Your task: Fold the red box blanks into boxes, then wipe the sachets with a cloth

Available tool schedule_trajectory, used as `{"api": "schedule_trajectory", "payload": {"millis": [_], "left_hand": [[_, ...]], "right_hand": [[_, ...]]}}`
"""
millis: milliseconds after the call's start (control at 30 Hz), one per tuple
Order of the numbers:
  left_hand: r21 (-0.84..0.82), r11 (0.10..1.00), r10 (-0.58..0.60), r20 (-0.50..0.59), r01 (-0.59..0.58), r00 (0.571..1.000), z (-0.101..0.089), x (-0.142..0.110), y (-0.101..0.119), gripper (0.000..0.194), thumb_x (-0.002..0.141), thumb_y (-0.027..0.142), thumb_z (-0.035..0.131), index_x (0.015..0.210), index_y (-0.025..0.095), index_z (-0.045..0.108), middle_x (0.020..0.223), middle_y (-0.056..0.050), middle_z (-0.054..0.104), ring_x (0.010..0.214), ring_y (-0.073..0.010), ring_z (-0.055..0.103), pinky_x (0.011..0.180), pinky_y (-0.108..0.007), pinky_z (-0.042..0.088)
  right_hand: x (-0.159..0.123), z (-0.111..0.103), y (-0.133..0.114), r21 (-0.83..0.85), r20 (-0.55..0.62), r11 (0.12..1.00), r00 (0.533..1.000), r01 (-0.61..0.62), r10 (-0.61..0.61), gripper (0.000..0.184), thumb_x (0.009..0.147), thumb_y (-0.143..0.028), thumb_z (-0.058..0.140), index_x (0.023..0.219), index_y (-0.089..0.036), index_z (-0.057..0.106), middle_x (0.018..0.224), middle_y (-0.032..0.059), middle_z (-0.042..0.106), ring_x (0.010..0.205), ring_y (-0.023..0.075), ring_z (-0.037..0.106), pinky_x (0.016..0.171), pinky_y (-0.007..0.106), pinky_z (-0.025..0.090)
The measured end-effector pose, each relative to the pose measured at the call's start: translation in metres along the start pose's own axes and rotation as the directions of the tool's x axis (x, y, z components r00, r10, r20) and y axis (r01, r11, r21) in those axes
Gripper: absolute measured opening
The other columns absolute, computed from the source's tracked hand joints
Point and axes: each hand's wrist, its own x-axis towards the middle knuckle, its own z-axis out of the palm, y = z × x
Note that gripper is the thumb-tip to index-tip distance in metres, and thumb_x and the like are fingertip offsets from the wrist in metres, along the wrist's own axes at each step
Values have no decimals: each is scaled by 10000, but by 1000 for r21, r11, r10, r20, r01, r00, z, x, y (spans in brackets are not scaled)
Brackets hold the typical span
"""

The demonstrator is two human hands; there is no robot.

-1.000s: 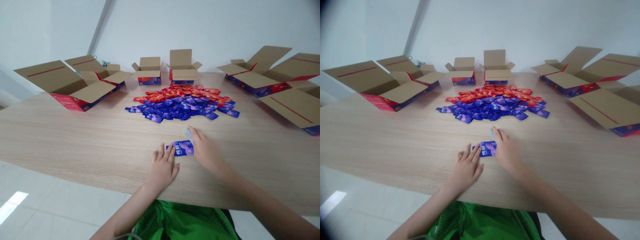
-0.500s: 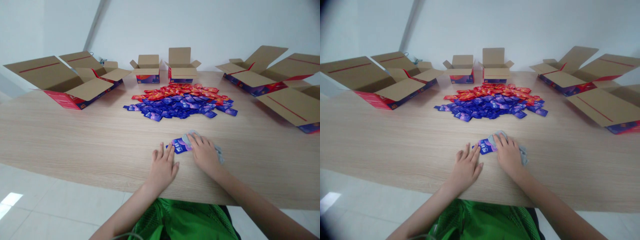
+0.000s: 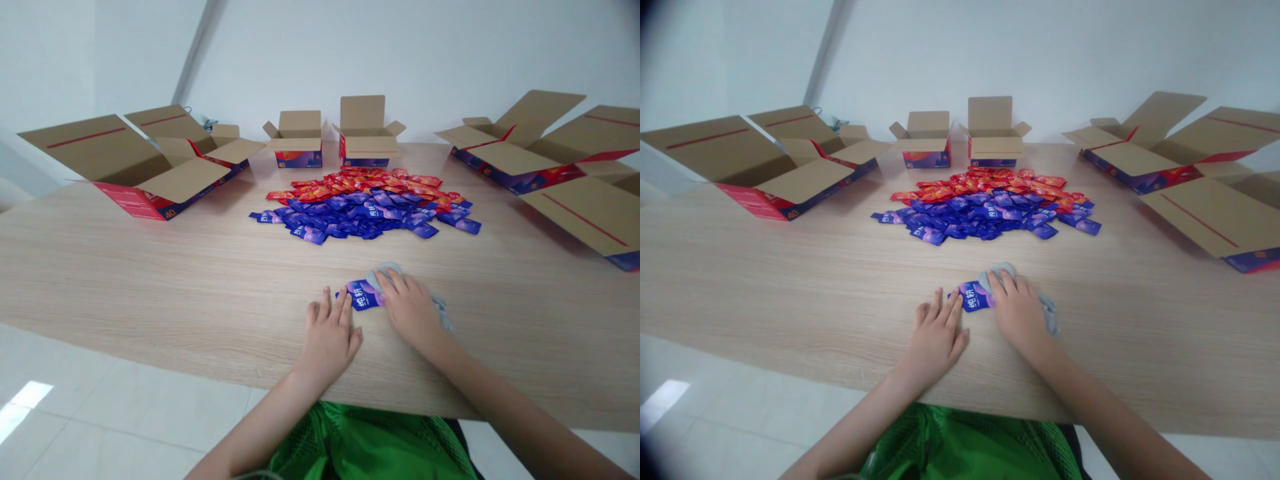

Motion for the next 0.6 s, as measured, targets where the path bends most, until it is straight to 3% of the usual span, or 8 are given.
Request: {"api": "schedule_trajectory", "payload": {"millis": [133,300,400,500,600], "left_hand": [[-28,1000,6,13,-5,1000,0,0,0,609,983,443,361,1508,134,346,1587,-93,294,1441,-405,233,1058,-591,335],[-22,1000,2,14,-2,1000,-1,0,-1,604,979,451,380,1497,140,372,1573,-106,328,1443,-394,236,1057,-581,342],[-18,1000,-1,15,1,1000,-2,0,-1,606,980,462,377,1491,137,380,1569,-107,335,1444,-384,244,1063,-568,338],[-16,1000,3,9,-3,1000,-2,0,-2,605,979,460,384,1495,145,371,1580,-104,313,1441,-379,255,1062,-565,337],[-29,1000,-2,10,2,1000,-1,0,-2,608,979,456,377,1498,139,361,1585,-99,300,1440,-383,251,1060,-576,329]], "right_hand": [[-8,0,9,-49,12,998,999,-33,33,505,926,-119,379,1418,-157,487,1375,112,570,1059,310,540,843,434,410],[10,-10,-28,103,14,981,986,166,-168,464,925,-108,395,1349,-184,568,1400,62,561,1144,300,484,879,410,396],[15,-12,-36,193,11,959,977,206,-211,450,940,-153,413,1364,-194,557,1421,56,545,1142,280,485,887,409,388],[9,-10,-17,217,30,962,984,167,-178,479,928,-164,429,1382,-271,539,1435,38,532,1134,268,501,879,433,379],[0,-2,17,171,41,984,997,50,-58,465,936,-234,444,1381,-334,534,1436,50,524,1153,291,503,909,498,368]]}}
